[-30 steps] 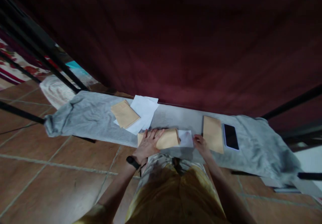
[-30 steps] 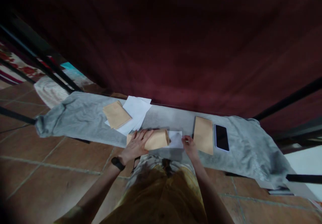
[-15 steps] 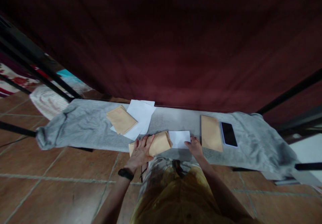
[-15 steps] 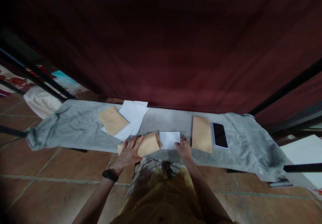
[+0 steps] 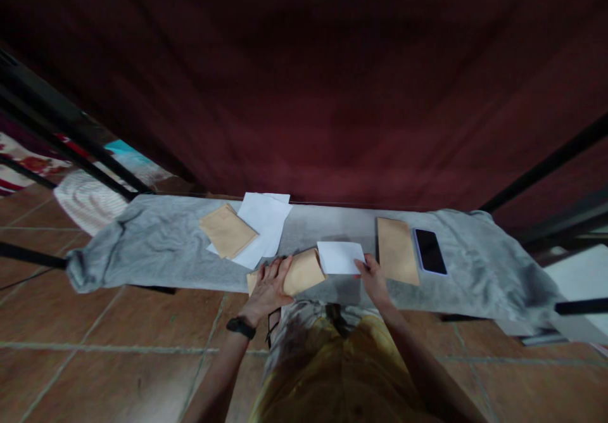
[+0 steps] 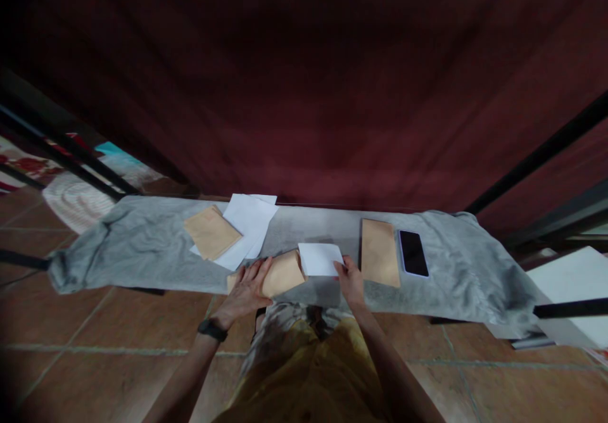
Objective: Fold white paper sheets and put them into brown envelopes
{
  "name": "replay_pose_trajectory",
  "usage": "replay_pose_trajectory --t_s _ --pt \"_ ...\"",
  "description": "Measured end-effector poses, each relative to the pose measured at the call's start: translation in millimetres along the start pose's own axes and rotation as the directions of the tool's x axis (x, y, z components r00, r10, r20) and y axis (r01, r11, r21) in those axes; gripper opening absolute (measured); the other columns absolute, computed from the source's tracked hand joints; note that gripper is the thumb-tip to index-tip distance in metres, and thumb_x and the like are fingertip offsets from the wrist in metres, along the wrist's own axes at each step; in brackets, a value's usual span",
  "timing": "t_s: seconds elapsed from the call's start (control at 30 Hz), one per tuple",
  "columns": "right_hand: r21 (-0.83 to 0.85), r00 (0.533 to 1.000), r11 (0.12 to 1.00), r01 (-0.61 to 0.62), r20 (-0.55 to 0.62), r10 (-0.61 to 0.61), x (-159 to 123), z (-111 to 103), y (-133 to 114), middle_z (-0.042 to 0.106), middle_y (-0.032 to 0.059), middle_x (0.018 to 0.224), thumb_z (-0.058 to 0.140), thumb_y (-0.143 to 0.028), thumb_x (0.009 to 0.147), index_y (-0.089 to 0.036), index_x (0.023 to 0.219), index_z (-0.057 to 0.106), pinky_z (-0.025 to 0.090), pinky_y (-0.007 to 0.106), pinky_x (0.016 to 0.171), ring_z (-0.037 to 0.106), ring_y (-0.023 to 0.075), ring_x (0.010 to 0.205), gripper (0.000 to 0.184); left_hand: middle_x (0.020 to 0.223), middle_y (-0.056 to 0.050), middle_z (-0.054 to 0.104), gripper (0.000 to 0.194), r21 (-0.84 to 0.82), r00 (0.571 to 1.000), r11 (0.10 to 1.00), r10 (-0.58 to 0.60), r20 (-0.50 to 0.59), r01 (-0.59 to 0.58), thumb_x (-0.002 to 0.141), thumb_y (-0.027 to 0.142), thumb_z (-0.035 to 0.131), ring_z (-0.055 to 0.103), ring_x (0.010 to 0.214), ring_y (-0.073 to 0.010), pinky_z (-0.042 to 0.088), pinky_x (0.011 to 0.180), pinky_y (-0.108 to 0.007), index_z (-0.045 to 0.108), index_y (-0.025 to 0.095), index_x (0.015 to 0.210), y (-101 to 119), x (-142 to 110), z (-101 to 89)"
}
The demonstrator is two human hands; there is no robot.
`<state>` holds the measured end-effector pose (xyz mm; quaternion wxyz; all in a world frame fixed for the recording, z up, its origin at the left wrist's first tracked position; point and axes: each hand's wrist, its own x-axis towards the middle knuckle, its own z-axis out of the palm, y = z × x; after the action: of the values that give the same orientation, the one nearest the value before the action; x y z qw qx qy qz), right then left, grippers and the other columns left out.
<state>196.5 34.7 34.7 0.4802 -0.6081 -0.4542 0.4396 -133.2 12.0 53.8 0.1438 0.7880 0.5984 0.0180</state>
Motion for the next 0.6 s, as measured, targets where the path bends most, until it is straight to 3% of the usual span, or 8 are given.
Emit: replay_pose_trajectory --t_s 0.33,0.6 --pt "-0.199 0.982 0.979 -0.043 0.174 0.079 17.1 -13.0 21.9 0.066 0.0018 0.076 0.057 -0.046 0.076 -0.022 0.091 0.065 0.054 0.028 0.048 0.063 0.0199 0.066 0.029 0.162 -0.018 0.034 0.118 -0.008 1.0 1.0 0.024 0.018 -0.024 0.07 0.045 0.078 0.026 0.153 -0.0378 0.009 0.124 -0.061 0.009 0.025 0.164 0.7 1.5 5.7" --pt "-0.317 0.982 0.947 0.06 0.191 0.001 11.6 13.0 27.1 0.068 0.0032 0.072 0.053 -0.039 0.083 -0.022 0.081 0.066 0.053 0.03 0.049 0.065 0.0211 0.063 0.021 0.159 -0.018 0.038 0.117 -0.07 0.999 0.997 0.043 0.003 -0.042 0.069 0.041 0.08 0.026 0.152 -0.0365 0.009 0.124 -0.06 0.014 0.023 0.163 17.0 9.7 -0.7"
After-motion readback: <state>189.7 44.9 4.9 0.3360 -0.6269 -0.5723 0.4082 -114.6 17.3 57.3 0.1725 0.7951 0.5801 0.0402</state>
